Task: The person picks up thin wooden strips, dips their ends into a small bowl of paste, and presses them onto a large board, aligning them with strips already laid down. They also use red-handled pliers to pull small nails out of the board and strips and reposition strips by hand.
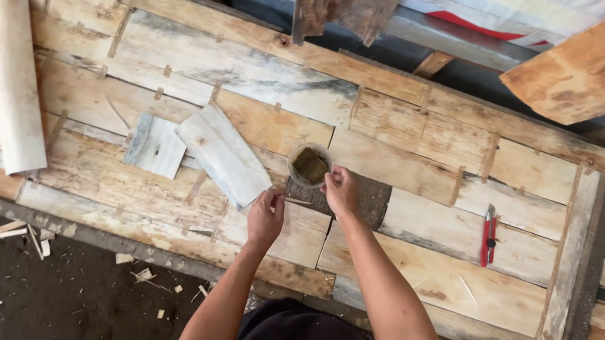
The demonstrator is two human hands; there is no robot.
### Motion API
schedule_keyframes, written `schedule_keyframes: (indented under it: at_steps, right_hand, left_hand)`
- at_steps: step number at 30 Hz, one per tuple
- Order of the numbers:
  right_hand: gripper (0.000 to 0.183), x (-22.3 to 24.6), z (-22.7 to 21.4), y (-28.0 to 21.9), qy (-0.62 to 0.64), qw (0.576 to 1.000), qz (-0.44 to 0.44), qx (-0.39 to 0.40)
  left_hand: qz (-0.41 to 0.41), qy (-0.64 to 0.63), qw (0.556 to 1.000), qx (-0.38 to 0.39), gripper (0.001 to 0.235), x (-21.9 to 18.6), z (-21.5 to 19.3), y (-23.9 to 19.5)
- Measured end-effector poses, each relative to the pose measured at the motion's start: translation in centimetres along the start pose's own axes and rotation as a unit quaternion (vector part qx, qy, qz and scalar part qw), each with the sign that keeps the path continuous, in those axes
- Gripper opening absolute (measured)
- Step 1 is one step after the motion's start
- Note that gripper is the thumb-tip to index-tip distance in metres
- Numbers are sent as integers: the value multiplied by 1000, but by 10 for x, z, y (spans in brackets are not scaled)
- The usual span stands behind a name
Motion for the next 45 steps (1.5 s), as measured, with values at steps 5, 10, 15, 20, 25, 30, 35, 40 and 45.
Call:
schedule_keyframes:
  at_steps: [5,10,15,20,25,30,35,40,45]
  right_hand:
    - [37,24,28,-9,91,994,9,62]
    - [36,36,20,-42,124,987,5,97]
    - [19,13,7,-78,-150,980,36,123]
    - [20,-15,5,-97,-173,972,-45,153]
    - [18,-8,2,-124,-199,960,-88,175]
    - [19,-17,10,-123,-205,957,-89,187]
    - [20,-11,39,-120,-203,955,-89,199]
    - [20,-4,74,-110,-221,956,-85,175]
    - [20,-2,116,-95,-196,962,-96,166]
  left_hand:
    - [-8,5,1000,20,15,2,-16,-11]
    - [-2,43,998,42,15,10,-18,-27]
    - [1,132,988,82,18,6,-11,-50]
    - [11,166,984,62,21,25,5,-63]
    - [-37,180,982,34,22,42,-9,-72]
    - [-112,148,982,-32,24,49,-38,-78]
    - [-154,163,972,-72,32,64,-75,-70]
    - [-210,146,959,-121,51,68,-127,-45]
    - [-259,63,956,-123,51,119,-154,-20]
Point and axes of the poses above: each hand's wrist, its own y-axis towards the middle knuckle, its own z-axis out of the palm, x = y × z, the point moved 2 cm from there along y, towards the middle knuckle, and after that the axes turned 10 degrees about x, right-handed, at the moved point
